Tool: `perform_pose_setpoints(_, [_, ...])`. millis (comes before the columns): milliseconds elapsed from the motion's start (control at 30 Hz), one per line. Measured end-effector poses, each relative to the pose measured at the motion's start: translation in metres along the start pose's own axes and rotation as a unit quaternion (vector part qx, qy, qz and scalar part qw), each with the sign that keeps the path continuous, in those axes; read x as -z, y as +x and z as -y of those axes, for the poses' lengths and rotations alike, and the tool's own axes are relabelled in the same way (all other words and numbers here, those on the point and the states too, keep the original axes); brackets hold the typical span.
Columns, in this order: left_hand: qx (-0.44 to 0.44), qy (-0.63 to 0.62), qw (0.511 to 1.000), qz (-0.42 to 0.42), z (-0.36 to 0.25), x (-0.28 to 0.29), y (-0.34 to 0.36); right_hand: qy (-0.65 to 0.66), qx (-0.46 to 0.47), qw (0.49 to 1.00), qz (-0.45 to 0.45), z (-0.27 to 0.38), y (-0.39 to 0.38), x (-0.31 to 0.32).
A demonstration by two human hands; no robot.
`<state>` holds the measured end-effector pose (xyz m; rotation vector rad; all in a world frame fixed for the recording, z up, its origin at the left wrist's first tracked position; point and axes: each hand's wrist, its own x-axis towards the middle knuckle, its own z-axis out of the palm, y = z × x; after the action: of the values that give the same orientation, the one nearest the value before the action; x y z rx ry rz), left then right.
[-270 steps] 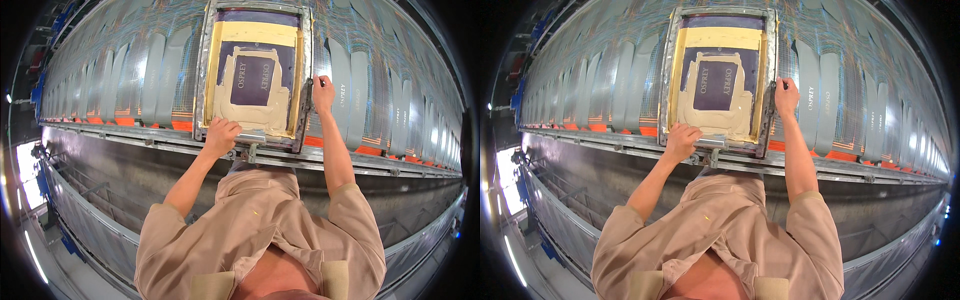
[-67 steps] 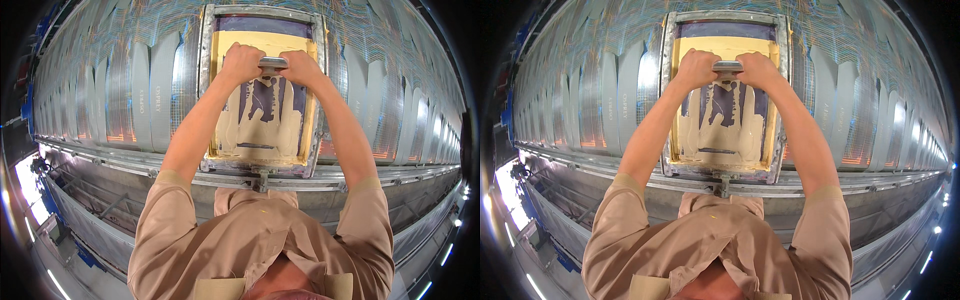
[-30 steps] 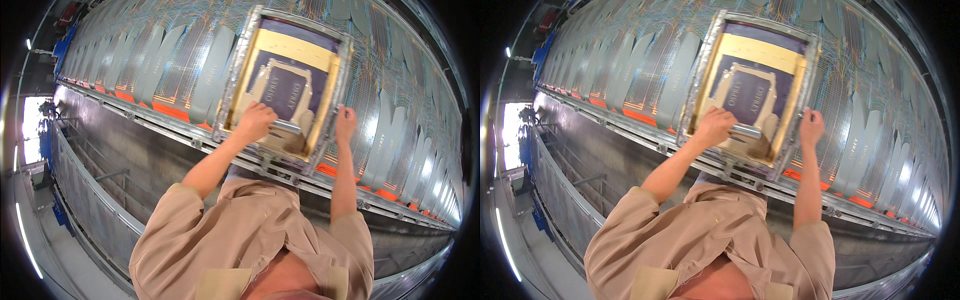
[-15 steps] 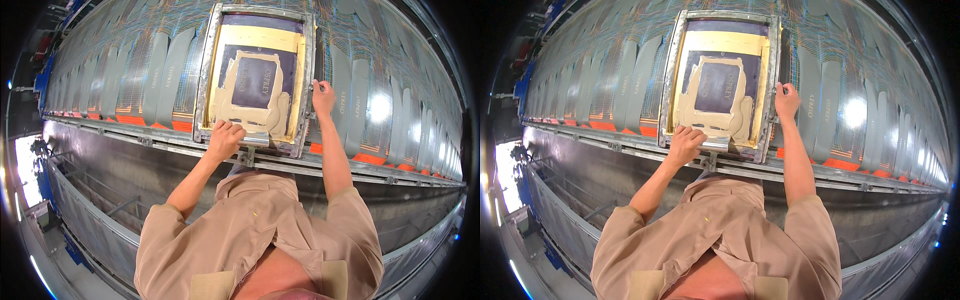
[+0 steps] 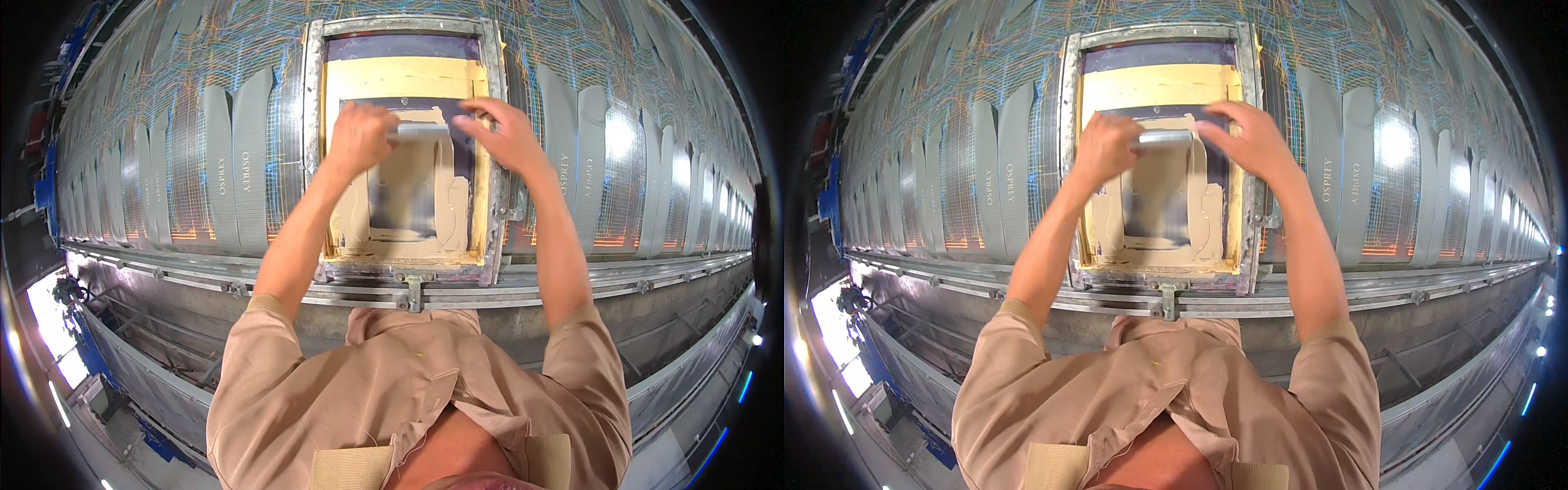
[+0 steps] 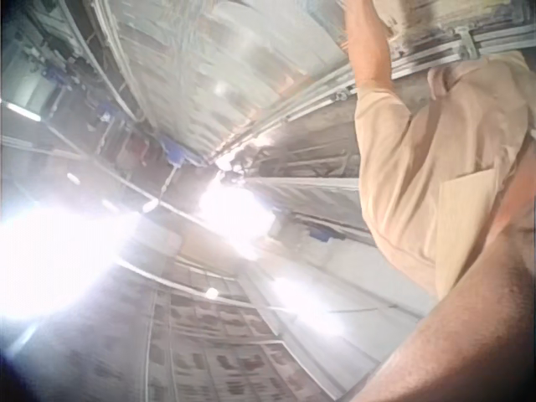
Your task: The person uses a squeegee to spread ink across a screen printing frame mounted on a large curved surface. They repeatedly pull the squeegee down the screen to transfer ink onto the surface below, occasionally lifting the frame to check the progress.
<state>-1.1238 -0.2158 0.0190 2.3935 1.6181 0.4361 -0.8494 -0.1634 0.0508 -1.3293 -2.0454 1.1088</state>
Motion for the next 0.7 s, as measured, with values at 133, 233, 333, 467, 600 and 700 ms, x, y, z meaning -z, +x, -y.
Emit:
perform_pose_setpoints(133, [0.024,-0.035,0.997,0.068,0.024,0.002,0.043,-0.171,0.055,0.973,0.146,0.01,0.057,-0.035])
perform_pose_setpoints(233, [0.039,-0.028,0.996,0.069,0.027,-0.006,0.051,-0.223,0.021,0.958,0.18,-0.005,0.076,-0.055])
perform_pose_setpoints(333, [0.04,-0.043,0.998,0.038,0.022,-0.015,0.038,-0.23,0.028,0.959,0.164,0.002,0.064,-0.055])
perform_pose_setpoints(467, [0.016,-0.059,0.998,0.013,-0.013,-0.02,-0.032,-0.217,0.112,0.958,0.148,-0.003,-0.011,-0.078])
perform_pose_setpoints(600, [0.035,-0.086,0.995,0.022,-0.07,-0.011,-0.118,-0.188,0.098,0.963,0.169,0.029,-0.11,-0.094])
perform_pose_setpoints(700, [0.022,-0.09,0.995,0.036,-0.071,-0.008,-0.122,-0.2,0.123,0.961,0.146,0.031,-0.117,-0.093])
